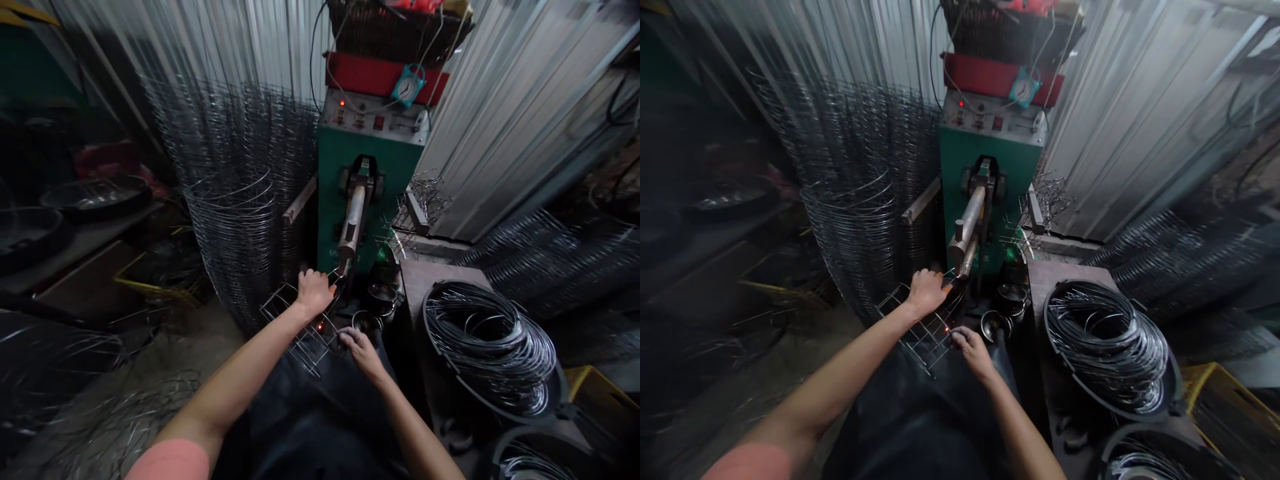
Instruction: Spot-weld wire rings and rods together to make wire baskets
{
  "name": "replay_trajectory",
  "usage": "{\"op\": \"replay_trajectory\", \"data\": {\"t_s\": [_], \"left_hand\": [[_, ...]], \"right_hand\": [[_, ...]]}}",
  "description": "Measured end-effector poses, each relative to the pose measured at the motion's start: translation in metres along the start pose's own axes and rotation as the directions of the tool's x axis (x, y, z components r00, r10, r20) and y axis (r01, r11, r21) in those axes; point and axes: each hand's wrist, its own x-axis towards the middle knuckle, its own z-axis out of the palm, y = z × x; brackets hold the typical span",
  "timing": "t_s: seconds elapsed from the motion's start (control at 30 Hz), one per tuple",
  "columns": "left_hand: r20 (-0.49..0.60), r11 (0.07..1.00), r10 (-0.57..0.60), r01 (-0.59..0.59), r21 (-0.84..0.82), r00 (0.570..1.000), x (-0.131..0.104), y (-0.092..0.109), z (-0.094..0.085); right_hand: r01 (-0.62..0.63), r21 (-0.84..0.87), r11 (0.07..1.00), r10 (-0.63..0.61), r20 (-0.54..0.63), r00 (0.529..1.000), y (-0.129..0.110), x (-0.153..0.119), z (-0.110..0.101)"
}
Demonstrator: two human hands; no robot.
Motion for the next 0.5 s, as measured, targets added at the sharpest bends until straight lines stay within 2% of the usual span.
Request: {"op": "replay_trajectory", "data": {"t_s": [0.2, 0.37, 0.5], "left_hand": [[-0.007, 1.0, 0.006, -0.006, -0.02, 1.0, 0.004, -0.001, -0.002], [0.0, 1.0, 0.013, -0.013, -0.028, 1.0, 0.008, -0.003, 0.001], [0.0, 0.999, 0.034, -0.034, -0.042, 0.999, 0.008, -0.005, 0.002]], "right_hand": [[0.02, 0.039, 0.999, -0.018, -0.072, 0.997, -0.007, -0.001, 0.004], [-0.021, 0.099, 0.995, 0.027, -0.058, 0.998, 0.004, 0.002, 0.007], [-0.036, 0.147, 0.988, 0.045, -0.058, 0.997, 0.012, 0.0, 0.018]]}}
